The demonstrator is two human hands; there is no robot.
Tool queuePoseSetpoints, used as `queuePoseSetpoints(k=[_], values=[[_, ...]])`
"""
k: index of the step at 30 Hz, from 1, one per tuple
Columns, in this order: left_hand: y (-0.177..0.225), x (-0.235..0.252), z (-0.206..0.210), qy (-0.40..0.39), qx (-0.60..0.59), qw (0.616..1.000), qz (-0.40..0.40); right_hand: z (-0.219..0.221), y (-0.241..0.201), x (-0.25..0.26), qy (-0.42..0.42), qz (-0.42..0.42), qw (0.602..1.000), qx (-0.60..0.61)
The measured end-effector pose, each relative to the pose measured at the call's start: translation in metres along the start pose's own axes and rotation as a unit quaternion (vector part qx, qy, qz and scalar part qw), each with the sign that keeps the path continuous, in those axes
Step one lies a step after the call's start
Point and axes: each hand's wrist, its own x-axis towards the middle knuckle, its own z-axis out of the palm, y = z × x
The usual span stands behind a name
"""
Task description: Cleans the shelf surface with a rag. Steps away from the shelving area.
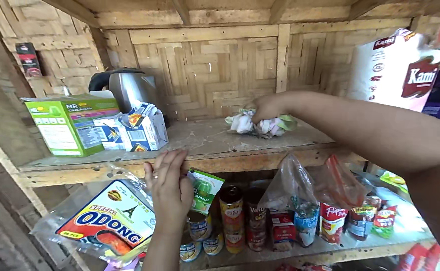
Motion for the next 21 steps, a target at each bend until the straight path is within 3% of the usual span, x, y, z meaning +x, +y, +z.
queuePoseSetpoints(k=[3, 6, 9, 12, 14, 15, 16, 18, 20, 21], values=[[0.001, 0.000, -0.001, -0.007, 0.001, 1.000, -0.003, -0.014, 0.013, 0.000, 0.036, 0.027, 0.996, 0.073], [0.001, 0.002, -0.003, -0.013, 0.007, 1.000, -0.007, -0.022, 0.045, 0.007, 0.077, 0.098, 0.992, 0.015], [0.007, 0.005, -0.010, -0.022, 0.009, 1.000, -0.012, -0.011, 0.073, 0.014, 0.053, 0.109, 0.991, -0.052], [0.040, -0.012, -0.022, 0.009, -0.056, 0.998, 0.029, 0.003, 0.075, 0.021, 0.024, 0.068, 0.995, -0.074], [0.080, -0.042, -0.021, 0.027, -0.184, 0.982, 0.033, 0.006, 0.061, 0.022, 0.002, 0.052, 0.994, -0.095], [0.100, -0.060, -0.016, 0.003, -0.288, 0.958, -0.002, 0.007, 0.053, 0.020, -0.004, 0.044, 0.994, -0.098], [0.119, -0.077, -0.007, -0.021, -0.409, 0.910, -0.071, 0.008, 0.046, 0.019, -0.006, 0.032, 0.995, -0.099], [0.152, -0.094, 0.011, -0.039, -0.582, 0.760, -0.285, 0.010, 0.033, 0.017, -0.008, 0.019, 0.995, -0.100], [0.165, -0.081, 0.022, -0.035, -0.634, 0.622, -0.458, 0.012, 0.022, 0.014, -0.010, 0.007, 0.996, -0.086], [0.167, -0.068, 0.025, -0.018, -0.640, 0.574, -0.510, 0.013, 0.017, 0.012, -0.011, -0.001, 0.997, -0.076]])
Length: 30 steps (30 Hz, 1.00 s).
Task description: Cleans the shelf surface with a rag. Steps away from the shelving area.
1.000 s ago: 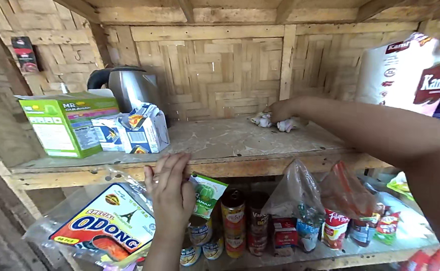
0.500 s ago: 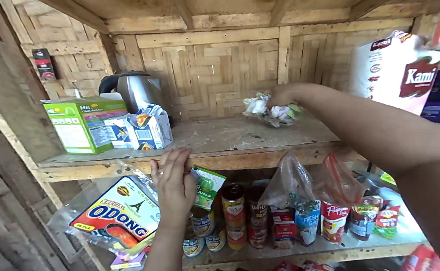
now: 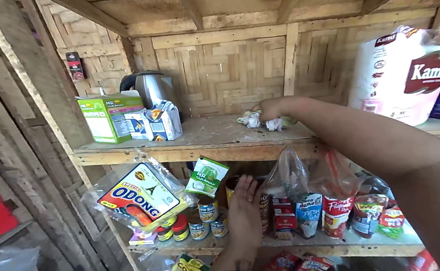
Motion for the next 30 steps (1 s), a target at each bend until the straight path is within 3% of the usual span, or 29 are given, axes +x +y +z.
queuePoseSetpoints(k=[4, 14, 24, 30], values=[[0.014, 0.023, 0.028, 0.073, -0.102, 0.992, 0.013, 0.003, -0.014, -0.003, 0.012, -0.030, 0.999, 0.032], [0.020, 0.037, 0.074, 0.117, -0.222, 0.965, 0.071, 0.012, -0.015, -0.005, 0.048, -0.023, 0.992, 0.119], [0.001, 0.064, 0.097, 0.148, -0.195, 0.931, 0.272, 0.009, -0.030, -0.024, 0.051, -0.027, 0.994, 0.093], [-0.005, 0.058, 0.120, 0.171, -0.129, 0.929, 0.302, 0.008, -0.032, -0.036, 0.052, -0.077, 0.989, 0.119]])
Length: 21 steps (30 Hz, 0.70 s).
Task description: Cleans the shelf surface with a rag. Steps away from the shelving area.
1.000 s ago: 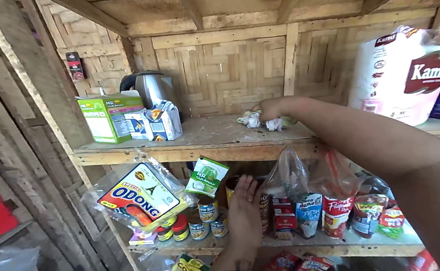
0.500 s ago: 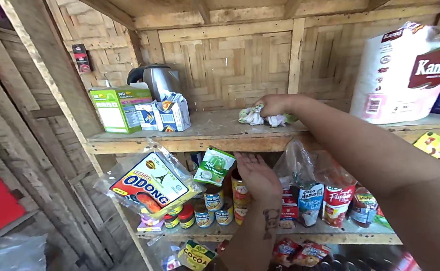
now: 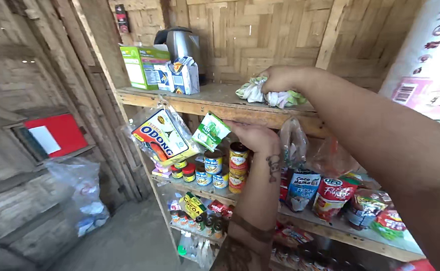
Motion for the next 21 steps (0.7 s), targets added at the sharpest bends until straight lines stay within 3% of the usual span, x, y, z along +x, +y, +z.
queuePoseSetpoints(k=[4, 7, 8, 10, 11, 13, 16, 21], values=[[0.003, -0.012, 0.012, 0.028, 0.031, 0.999, 0.020, 0.002, -0.004, -0.008, 0.009, -0.033, 0.999, 0.009], [0.000, -0.004, 0.022, 0.101, -0.003, 0.994, 0.043, 0.003, -0.012, -0.018, 0.015, -0.056, 0.998, 0.022], [0.002, -0.008, 0.022, 0.097, 0.009, 0.994, 0.044, 0.004, -0.016, -0.023, 0.016, -0.065, 0.997, 0.029], [0.012, -0.027, 0.010, 0.011, 0.068, 0.997, 0.027, 0.005, -0.022, -0.032, 0.019, -0.082, 0.996, 0.044], [0.010, -0.025, 0.010, 0.015, 0.051, 0.998, 0.031, 0.005, -0.026, -0.036, 0.015, -0.089, 0.995, 0.052], [0.000, -0.005, 0.025, 0.117, -0.045, 0.990, 0.063, 0.005, -0.034, -0.045, 0.010, -0.104, 0.992, 0.074], [0.006, -0.014, 0.023, 0.087, -0.042, 0.994, 0.049, 0.007, -0.043, -0.057, -0.001, -0.119, 0.989, 0.091], [0.013, -0.017, 0.016, 0.136, -0.097, 0.984, 0.059, 0.011, -0.050, -0.068, -0.022, -0.143, 0.982, 0.118]])
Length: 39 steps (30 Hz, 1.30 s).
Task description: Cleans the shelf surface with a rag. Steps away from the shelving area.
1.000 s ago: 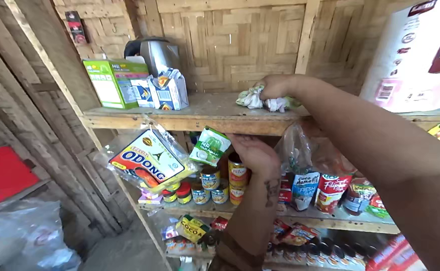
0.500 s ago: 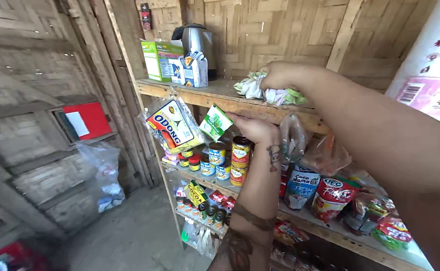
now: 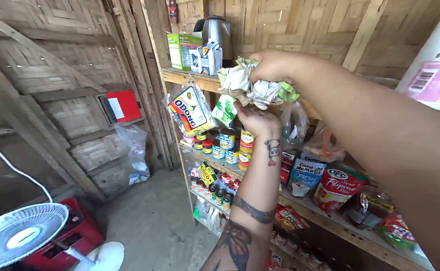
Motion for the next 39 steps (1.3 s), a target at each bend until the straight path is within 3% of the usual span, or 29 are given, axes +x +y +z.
queuePoseSetpoints(k=[6, 11, 15, 19, 22, 26, 29, 33, 36, 38, 39], values=[[0.042, -0.009, -0.032, 0.014, -0.052, 0.998, -0.030, 0.028, -0.019, -0.011, -0.049, -0.048, 0.997, 0.036], [0.109, -0.005, -0.087, 0.014, -0.001, 0.999, -0.030, 0.082, -0.052, -0.017, -0.045, -0.162, 0.980, -0.103], [0.183, 0.006, -0.179, 0.008, 0.041, 0.993, -0.108, 0.175, -0.076, -0.018, -0.006, -0.306, 0.943, -0.128], [0.276, 0.006, -0.286, 0.099, 0.072, 0.980, -0.157, 0.299, -0.095, -0.029, -0.031, -0.439, 0.889, -0.124], [0.367, -0.028, -0.364, 0.208, 0.124, 0.947, -0.213, 0.390, -0.105, -0.034, -0.055, -0.491, 0.865, -0.090], [0.503, -0.080, -0.454, 0.316, 0.175, 0.895, -0.261, 0.464, -0.110, -0.033, -0.248, -0.403, 0.873, -0.119], [0.610, -0.128, -0.499, 0.405, 0.211, 0.863, -0.217, 0.501, -0.087, -0.038, -0.325, -0.323, 0.879, -0.132], [0.729, -0.180, -0.525, 0.532, 0.251, 0.807, -0.053, 0.532, -0.035, -0.056, -0.392, -0.193, 0.887, -0.150], [0.790, -0.188, -0.524, 0.553, 0.269, 0.785, 0.075, 0.540, 0.015, -0.081, -0.434, -0.087, 0.887, -0.130], [0.820, -0.174, -0.513, 0.547, 0.274, 0.775, 0.156, 0.547, 0.062, -0.106, -0.392, -0.098, 0.912, -0.071], [0.832, -0.160, -0.504, 0.541, 0.271, 0.770, 0.201, 0.535, 0.062, -0.116, -0.384, -0.121, 0.913, -0.065]])
